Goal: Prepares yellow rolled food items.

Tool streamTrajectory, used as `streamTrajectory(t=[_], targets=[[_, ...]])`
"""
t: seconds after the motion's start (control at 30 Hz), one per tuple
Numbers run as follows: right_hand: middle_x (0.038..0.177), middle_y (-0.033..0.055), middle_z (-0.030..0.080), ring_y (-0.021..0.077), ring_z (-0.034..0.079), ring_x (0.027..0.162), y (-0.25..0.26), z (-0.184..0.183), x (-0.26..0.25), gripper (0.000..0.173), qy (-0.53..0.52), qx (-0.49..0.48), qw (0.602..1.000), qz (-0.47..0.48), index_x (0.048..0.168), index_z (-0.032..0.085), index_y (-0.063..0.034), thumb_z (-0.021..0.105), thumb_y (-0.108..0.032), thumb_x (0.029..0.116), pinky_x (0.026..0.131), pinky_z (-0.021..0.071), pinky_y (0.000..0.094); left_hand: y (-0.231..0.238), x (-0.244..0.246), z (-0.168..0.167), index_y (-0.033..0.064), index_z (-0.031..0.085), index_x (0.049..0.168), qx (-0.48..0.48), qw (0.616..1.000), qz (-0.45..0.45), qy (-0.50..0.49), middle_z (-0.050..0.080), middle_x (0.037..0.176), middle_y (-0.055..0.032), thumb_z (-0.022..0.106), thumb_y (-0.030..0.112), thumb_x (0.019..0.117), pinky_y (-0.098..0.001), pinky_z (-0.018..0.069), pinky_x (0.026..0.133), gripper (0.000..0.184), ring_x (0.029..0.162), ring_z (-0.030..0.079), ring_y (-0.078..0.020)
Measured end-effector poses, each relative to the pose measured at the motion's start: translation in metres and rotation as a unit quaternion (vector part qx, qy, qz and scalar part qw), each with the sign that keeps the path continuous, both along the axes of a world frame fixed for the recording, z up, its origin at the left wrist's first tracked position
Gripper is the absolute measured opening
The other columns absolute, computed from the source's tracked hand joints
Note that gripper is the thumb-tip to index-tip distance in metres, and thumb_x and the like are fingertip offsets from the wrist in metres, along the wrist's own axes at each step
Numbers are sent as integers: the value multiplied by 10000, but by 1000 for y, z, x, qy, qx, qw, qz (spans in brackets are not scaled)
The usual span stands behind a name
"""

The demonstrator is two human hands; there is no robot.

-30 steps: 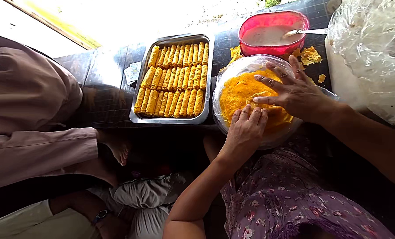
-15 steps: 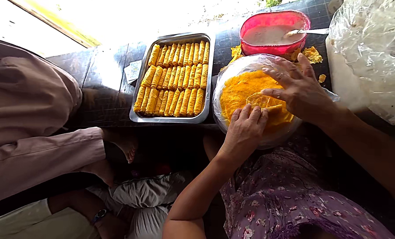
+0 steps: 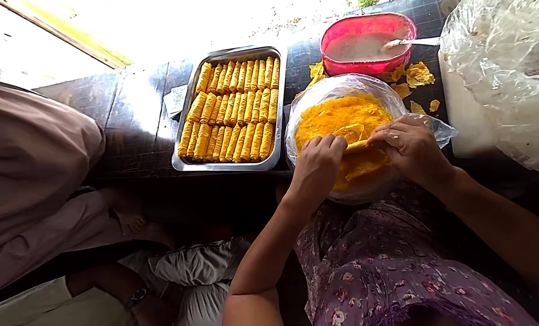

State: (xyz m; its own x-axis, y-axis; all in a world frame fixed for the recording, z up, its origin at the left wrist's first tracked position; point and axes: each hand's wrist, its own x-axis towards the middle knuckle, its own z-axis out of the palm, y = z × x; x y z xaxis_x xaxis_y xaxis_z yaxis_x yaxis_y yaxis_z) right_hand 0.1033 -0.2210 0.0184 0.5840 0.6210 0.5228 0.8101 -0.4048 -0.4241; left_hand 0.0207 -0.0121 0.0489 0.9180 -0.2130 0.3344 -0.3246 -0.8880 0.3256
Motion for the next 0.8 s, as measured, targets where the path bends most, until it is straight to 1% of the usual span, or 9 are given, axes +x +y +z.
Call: streamTrajectory(t=[0.07,0.17,0.23,0.4,0.53,0.57,0.63,0.73,0.8], targets=[[1027,150,748,350,672,980,3,1,4,196,21,1,1000,-2,960,779,-34,584,-36,975,854,501,481,3,4,0,5,722,957,4,1000,4,-5,709,906,-143,625,-35,942,-468,548,807,105,922,690,-336],[1012,153,739,355,661,979,6,1,9,187,38,7,999,-11,936,790,-50,605,-40,962,842,500,482,7,9,-2,28,733,949,4,1000,6,-2,701,928,-133,619,-44,938,-475,535,832,135,995,669,-339],[1009,154,732,363,652,980,8,0,12,180,57,7,998,-16,939,795,-57,617,-44,961,821,492,501,9,14,-6,37,744,955,2,1000,11,-1,703,929,-131,630,-38,935,-474,532,837,138,996,667,-339],[971,144,719,361,643,978,14,0,24,182,82,-2,996,-28,940,803,-75,623,-76,969,844,479,528,10,23,-11,31,739,942,8,1000,27,-10,686,880,-135,627,-25,943,-459,530,826,125,945,666,-334],[990,170,724,377,656,978,15,0,15,150,33,12,999,-28,933,782,-30,634,-26,955,864,507,510,5,13,-1,17,735,978,32,999,7,-21,668,915,-149,593,-82,928,-476,526,807,180,962,644,-357],[1018,183,727,387,671,1003,15,1,10,147,9,12,1000,-27,949,768,-13,621,2,952,886,527,509,3,10,0,16,740,976,37,999,8,-24,667,918,-148,583,-100,916,-472,524,805,204,961,641,-355],[1048,193,731,385,682,1003,13,-3,-1,199,-43,8,999,-26,986,762,2,575,47,932,858,533,503,0,5,-3,17,749,997,49,998,20,-27,680,934,-149,583,-83,923,-466,530,798,207,954,651,-346],[1116,176,734,368,685,1028,11,-10,-9,208,-88,-20,995,-47,1067,766,-19,577,-38,980,825,512,499,-2,0,-6,5,739,1102,67,997,37,-24,706,998,-171,637,43,972,-472,553,819,169,973,677,-354],[1110,168,739,365,684,1031,11,-11,-8,205,-86,-26,994,-56,1091,759,-22,580,-76,1007,830,508,495,-2,1,-4,-13,706,1115,70,997,40,-19,707,976,-182,648,57,976,-477,558,831,167,970,687,-370]])
